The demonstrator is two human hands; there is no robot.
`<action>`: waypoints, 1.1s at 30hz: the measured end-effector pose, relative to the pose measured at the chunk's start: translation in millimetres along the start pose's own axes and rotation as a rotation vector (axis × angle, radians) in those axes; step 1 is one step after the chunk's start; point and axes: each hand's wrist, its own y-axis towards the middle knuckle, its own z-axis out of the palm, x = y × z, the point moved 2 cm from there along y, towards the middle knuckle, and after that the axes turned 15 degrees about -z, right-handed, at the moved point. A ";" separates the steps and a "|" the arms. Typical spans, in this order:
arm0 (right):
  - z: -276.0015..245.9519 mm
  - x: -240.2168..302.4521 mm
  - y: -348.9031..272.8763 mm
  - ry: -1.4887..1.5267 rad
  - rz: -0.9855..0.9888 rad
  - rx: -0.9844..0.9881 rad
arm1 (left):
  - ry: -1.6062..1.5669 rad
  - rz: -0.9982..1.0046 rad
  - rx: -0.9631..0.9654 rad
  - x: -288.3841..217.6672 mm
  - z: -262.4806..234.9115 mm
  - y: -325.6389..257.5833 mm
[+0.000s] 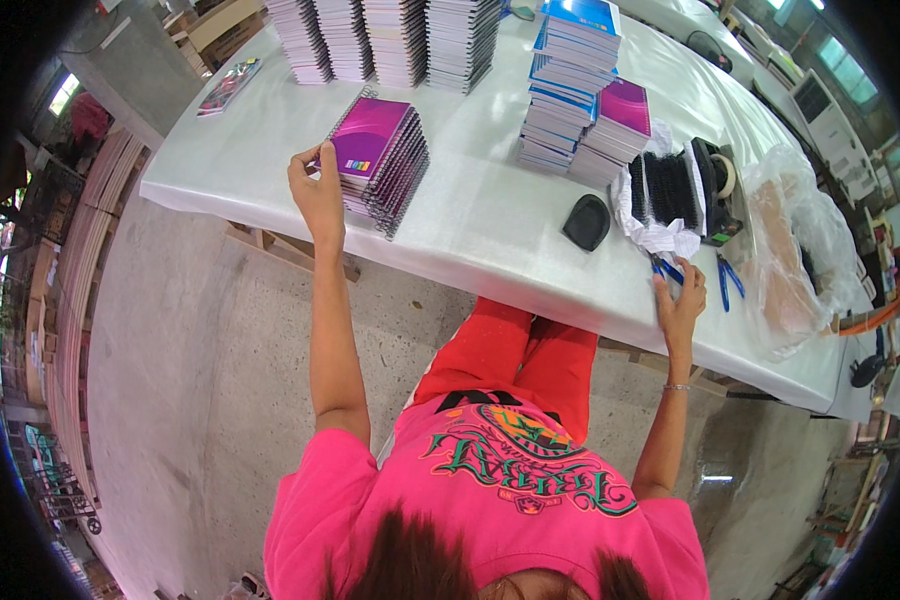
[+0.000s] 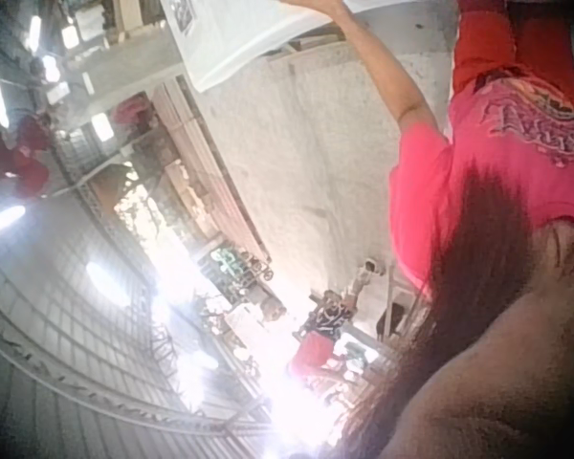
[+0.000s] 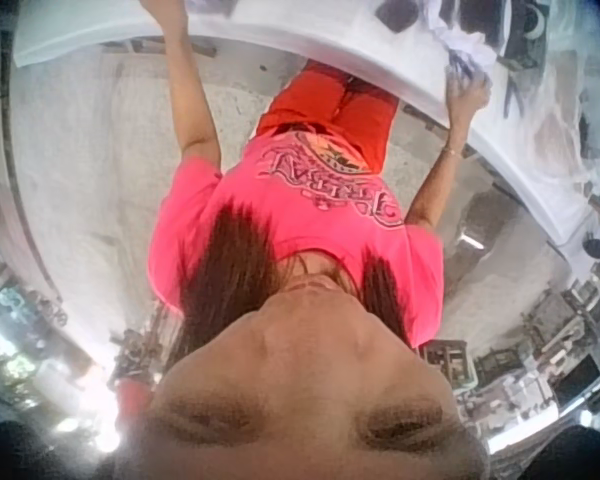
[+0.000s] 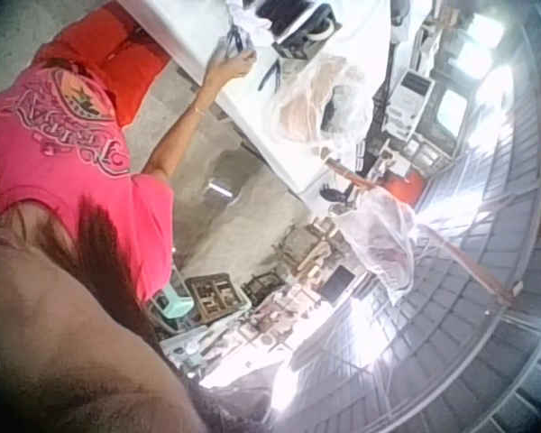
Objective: The person trims and crimps the ends of spiral bindings on a stack of notebooks using pliers.
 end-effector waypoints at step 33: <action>61.4 2.5 227.4 0.624 0.262 -0.064 | 0.758 0.235 0.244 -47.0 -2.6 -23.7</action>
